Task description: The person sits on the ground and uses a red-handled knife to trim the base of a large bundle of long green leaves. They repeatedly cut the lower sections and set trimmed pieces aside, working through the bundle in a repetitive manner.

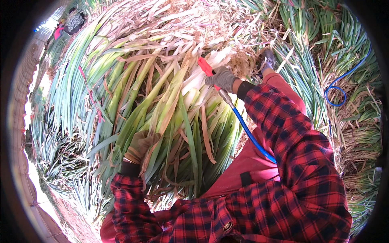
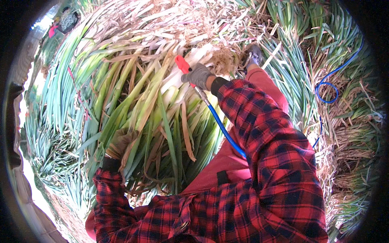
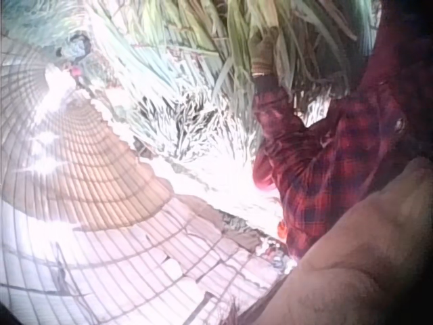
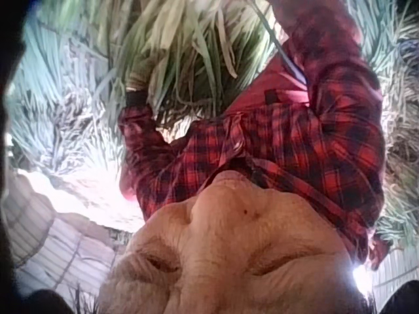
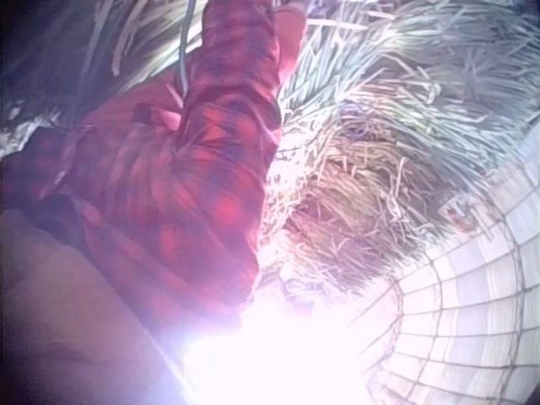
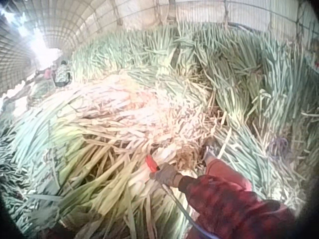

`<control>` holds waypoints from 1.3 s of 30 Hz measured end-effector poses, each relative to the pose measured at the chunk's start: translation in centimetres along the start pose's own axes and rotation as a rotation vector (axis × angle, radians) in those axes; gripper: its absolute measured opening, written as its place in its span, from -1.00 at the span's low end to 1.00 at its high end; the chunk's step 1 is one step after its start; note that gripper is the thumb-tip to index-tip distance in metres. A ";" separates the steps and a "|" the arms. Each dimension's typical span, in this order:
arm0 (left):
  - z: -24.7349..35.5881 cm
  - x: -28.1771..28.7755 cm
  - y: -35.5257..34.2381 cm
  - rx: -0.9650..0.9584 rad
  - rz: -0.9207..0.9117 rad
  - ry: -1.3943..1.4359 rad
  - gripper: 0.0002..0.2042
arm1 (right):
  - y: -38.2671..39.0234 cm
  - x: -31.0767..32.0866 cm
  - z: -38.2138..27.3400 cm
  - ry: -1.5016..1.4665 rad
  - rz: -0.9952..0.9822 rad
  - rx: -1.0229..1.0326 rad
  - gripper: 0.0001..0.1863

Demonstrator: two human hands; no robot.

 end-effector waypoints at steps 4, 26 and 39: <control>-0.7 1.1 -0.5 0.012 -0.009 0.024 -0.73 | 4.1 -3.0 0.1 0.244 -0.121 0.215 -0.51; 8.8 6.4 -8.9 -0.436 0.684 -0.974 -0.63 | 1.0 -2.2 0.0 0.041 -0.006 0.151 -0.53; 11.8 5.8 -6.7 -0.109 0.582 -1.206 -0.46 | 2.9 -0.6 -1.7 -0.033 -0.002 0.202 -0.49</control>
Point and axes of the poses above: each hand's wrist, its own y-axis away from the middle knuckle, its own x-axis out of the back of the hand, z = x × y, the point moved 2 cm from there along -y, towards the middle knuckle, and after that the axes turned 10 degrees about y, right-handed, at the moved point
